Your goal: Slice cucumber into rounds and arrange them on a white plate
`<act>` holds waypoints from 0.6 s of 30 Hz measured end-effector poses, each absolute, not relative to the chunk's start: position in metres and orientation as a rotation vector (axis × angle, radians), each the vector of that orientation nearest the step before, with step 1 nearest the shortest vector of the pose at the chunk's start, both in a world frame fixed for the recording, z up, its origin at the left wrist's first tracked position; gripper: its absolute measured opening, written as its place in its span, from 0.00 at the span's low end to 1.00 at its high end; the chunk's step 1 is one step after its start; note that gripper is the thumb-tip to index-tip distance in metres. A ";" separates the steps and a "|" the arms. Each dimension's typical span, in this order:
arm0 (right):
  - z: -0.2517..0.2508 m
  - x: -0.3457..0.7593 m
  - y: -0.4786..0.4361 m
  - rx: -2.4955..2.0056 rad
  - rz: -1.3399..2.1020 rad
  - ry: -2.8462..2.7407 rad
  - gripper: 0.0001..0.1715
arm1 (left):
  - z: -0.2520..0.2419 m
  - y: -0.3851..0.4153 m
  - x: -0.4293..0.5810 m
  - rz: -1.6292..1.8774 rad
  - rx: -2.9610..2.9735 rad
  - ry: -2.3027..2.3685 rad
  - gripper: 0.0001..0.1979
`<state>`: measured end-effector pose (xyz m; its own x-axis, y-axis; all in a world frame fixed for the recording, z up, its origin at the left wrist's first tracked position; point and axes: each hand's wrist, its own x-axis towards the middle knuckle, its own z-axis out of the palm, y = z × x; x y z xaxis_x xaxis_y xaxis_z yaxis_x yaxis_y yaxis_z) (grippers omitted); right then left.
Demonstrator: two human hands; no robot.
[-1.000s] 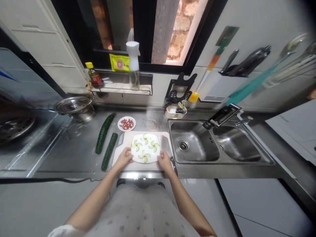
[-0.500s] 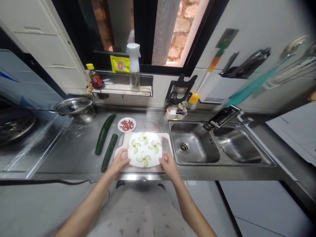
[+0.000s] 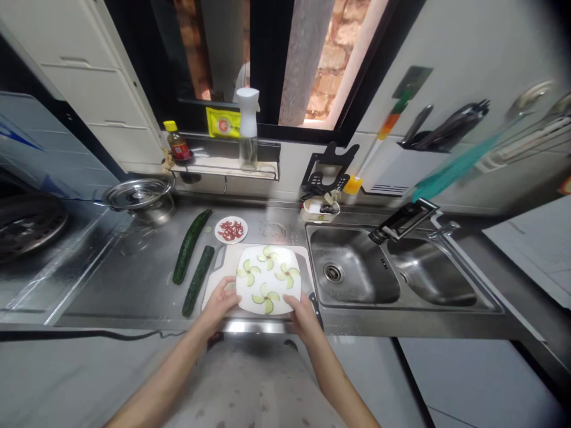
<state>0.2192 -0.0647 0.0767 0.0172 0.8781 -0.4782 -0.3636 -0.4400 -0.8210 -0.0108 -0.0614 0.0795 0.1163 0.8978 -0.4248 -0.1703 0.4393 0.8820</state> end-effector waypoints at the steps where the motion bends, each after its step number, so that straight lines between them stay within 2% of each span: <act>1: 0.077 0.218 -0.065 -1.300 1.617 -0.563 0.35 | 0.079 -0.061 -0.011 0.906 0.781 1.183 0.35; 8: 0.083 0.223 -0.070 -1.250 1.605 -0.427 0.35 | 0.090 -0.062 -0.007 0.760 0.883 1.023 0.34; 12: 0.084 0.259 -0.092 -1.307 1.552 -0.349 0.38 | 0.085 -0.056 -0.003 0.607 1.241 1.081 0.26; 15: 0.080 0.307 -0.128 -1.470 1.435 -0.324 0.44 | 0.064 -0.051 -0.002 0.504 1.618 1.337 0.21; 18: 0.084 0.355 -0.174 -1.697 1.314 -0.344 0.50 | 0.040 -0.047 -0.002 0.315 1.930 1.414 0.22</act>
